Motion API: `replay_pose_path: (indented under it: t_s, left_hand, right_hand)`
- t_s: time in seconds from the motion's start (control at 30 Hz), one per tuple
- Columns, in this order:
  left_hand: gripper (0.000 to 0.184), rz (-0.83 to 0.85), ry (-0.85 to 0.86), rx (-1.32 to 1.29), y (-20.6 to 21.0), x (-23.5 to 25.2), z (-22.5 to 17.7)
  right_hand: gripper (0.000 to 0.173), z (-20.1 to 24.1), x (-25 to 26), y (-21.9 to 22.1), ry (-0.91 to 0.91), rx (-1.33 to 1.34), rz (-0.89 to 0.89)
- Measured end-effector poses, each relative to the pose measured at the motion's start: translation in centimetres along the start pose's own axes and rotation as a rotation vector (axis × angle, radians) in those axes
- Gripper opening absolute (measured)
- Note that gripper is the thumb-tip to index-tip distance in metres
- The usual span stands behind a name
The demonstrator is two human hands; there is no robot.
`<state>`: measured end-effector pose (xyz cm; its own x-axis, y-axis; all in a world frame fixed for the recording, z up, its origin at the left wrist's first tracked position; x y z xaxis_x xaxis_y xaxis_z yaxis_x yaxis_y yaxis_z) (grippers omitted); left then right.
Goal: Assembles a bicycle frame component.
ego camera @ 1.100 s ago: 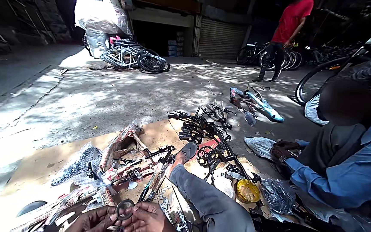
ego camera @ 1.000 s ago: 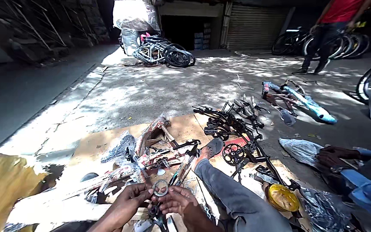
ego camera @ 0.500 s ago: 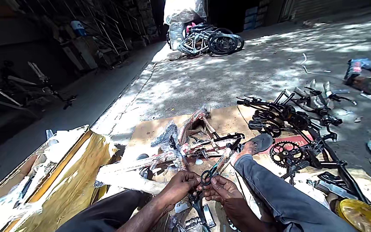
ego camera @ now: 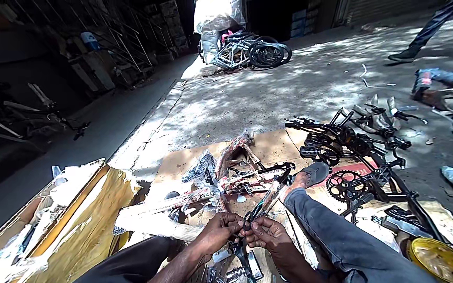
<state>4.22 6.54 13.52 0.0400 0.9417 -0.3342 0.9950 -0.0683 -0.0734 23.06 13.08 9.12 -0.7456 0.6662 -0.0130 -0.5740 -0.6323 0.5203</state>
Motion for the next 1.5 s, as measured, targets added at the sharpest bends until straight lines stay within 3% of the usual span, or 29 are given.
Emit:
replay_pose_path:
  t_s: [0.37, 0.83, 0.93, 1.03, 1.2, 1.5]
  left_hand:
    - [0.021, -0.056, 0.032, -0.031, 0.0, -0.2, -0.1]
    - [0.017, -0.131, 0.010, 0.000, -0.8, -1.4, -1.9]
    - [0.016, -0.231, 0.027, 0.069, -1.9, -2.4, -2.9]
    - [0.018, -0.369, 0.035, 0.068, -4.3, -2.6, -3.7]
    - [0.018, -0.455, 0.061, 0.024, -6.8, -3.6, -3.5]
    - [0.016, -0.356, 0.037, 0.121, -7.1, -3.8, -2.2]
  right_hand:
    - [0.023, -0.3, -0.3, 0.3, -0.050, -0.132, 0.063]
    - [0.015, -0.3, 0.1, -0.1, 0.041, -0.157, -0.025]
    - [0.025, -0.2, 0.1, -0.4, 0.071, -0.209, -0.076]
    - [0.021, -0.1, 0.6, -1.1, 0.113, -0.210, -0.183]
    - [0.016, 0.4, 1.0, -1.5, 0.137, -0.144, -0.235]
    - [0.017, -0.2, 1.1, -1.7, 0.145, -0.159, -0.209]
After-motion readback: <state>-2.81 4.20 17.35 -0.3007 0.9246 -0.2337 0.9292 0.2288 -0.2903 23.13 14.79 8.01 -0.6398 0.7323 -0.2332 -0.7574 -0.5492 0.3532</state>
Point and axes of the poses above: each hand's wrist, its own x-axis towards the middle knuckle, its own y-axis out of the palm, z = x × y, the point moved 1 cm from there along x, towards the middle knuckle, and after that the axes turned 4 degrees about z, right-handed, at the moved point
